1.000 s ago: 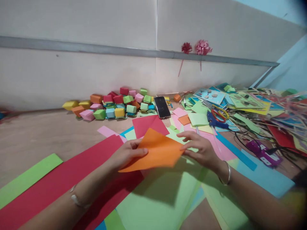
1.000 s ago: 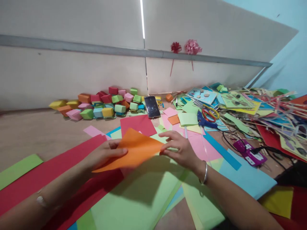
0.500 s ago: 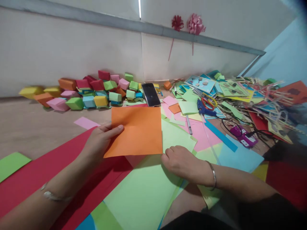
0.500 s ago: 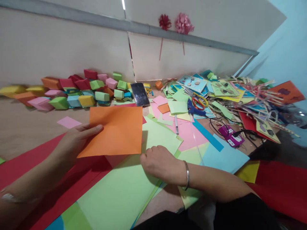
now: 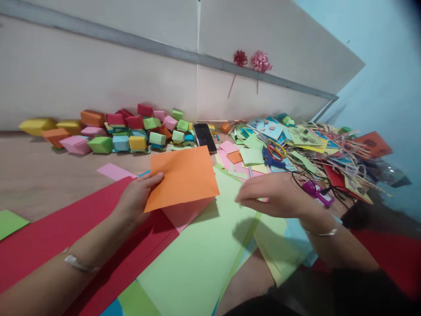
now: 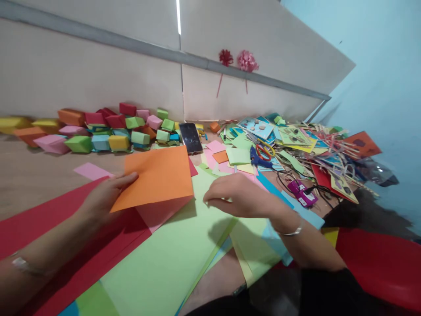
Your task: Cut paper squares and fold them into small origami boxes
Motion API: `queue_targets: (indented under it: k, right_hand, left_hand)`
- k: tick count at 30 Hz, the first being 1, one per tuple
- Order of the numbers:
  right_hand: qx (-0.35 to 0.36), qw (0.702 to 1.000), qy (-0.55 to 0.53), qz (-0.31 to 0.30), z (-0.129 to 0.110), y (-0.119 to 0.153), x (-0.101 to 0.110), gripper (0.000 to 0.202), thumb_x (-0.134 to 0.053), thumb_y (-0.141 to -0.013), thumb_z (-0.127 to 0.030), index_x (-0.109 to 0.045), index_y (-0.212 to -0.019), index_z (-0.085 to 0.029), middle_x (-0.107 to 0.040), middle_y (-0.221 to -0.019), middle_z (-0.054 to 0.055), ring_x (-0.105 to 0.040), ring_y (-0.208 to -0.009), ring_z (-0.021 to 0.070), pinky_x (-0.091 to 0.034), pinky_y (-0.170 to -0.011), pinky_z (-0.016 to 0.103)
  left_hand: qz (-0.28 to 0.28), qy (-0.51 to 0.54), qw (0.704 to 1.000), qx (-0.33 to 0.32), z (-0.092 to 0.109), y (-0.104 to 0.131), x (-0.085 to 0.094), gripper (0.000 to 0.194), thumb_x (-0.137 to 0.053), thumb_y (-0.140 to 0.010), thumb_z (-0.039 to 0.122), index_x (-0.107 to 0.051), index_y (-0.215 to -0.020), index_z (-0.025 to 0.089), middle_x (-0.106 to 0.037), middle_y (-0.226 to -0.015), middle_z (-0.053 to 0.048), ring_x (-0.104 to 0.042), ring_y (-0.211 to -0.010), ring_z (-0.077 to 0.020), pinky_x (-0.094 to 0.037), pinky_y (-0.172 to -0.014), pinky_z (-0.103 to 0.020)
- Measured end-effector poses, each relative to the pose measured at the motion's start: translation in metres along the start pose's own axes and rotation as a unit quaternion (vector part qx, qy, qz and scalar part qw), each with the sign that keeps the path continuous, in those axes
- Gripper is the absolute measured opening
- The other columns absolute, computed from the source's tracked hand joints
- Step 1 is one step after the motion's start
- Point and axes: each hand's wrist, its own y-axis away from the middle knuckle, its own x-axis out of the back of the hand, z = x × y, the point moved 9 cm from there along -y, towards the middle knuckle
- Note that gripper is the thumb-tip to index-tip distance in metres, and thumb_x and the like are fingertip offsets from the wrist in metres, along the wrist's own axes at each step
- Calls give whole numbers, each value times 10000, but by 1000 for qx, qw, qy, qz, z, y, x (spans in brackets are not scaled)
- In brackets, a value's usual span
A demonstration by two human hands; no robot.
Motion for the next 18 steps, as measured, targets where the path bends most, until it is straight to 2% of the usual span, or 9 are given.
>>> queue_targets:
  k: [2,3,5,6,10,12,14,16,18]
  right_hand:
    - [47,989,-129,-51,-20,-13,-11,258,-540,-911,-61,-713,-739,-144,-660,-572,-8,-637,-533,99,-581,-625,213]
    - [60,975,-192,-89,-31,-18,-18,206,-579,-859,-35,-689,-723,-143,-676,-611,24,-645,-550,123,-519,-522,202]
    - [65,941,-290,-160,-50,-26,-34,173,-554,-824,-6,-672,-763,-117,-689,-689,92,-666,-628,180,-440,-495,236]
    - [67,930,-318,-174,-58,-29,-39,180,-529,-829,-3,-670,-784,-106,-689,-720,116,-671,-679,202,-420,-517,250]
    - [42,917,-349,-188,-64,-36,-50,172,-510,-849,-52,-674,-835,-104,-690,-771,129,-652,-733,216,-346,-535,267]
    - [18,911,-359,-203,-50,-28,-54,131,-547,-826,-95,-676,-835,-118,-697,-772,106,-631,-680,196,-302,-503,261]
    - [-20,901,-383,-204,-22,-11,-56,110,-567,-791,-98,-668,-789,-142,-694,-753,74,-603,-637,169,-287,-491,256]
    - [-68,894,-414,-157,18,11,-54,162,-533,-783,-57,-654,-753,-161,-680,-727,41,-592,-640,145,-341,-536,244]
    - [-150,893,-415,-86,70,36,-55,204,-498,-800,-47,-654,-773,-176,-674,-728,29,-596,-660,142,-396,-596,243]
  left_hand:
    - [12,18,1000,18,-5,-3,4,201,-549,-903,166,-615,-1093,165,-746,-812,-18,-707,-652,-151,-595,-601,-264]
    - [14,24,999,25,-6,-5,6,182,-558,-899,173,-615,-1072,167,-745,-821,-19,-708,-669,-154,-599,-625,-271]
    - [9,30,999,32,-8,-7,7,164,-582,-883,171,-617,-1043,164,-745,-820,-20,-707,-690,-156,-599,-659,-274]
    - [2,30,999,34,-9,-8,6,162,-589,-876,166,-619,-1036,160,-745,-814,-21,-706,-693,-157,-597,-666,-273]
    - [-28,31,999,33,-11,-9,2,168,-607,-864,141,-626,-1031,150,-746,-796,-20,-707,-680,-154,-596,-667,-266]
    - [-34,32,999,23,-10,-10,2,184,-603,-862,115,-623,-1041,150,-746,-782,-19,-712,-658,-153,-600,-641,-262]
    - [-39,34,999,17,-9,-11,1,193,-568,-870,75,-621,-1046,132,-745,-756,-37,-716,-620,-160,-603,-590,-264]
    - [-43,36,998,15,-9,-12,0,203,-528,-876,37,-624,-1039,112,-742,-728,-54,-714,-576,-167,-599,-540,-265]
    - [-55,55,997,15,-9,-12,-3,211,-529,-858,5,-633,-1016,99,-740,-696,-63,-708,-539,-176,-593,-508,-265]
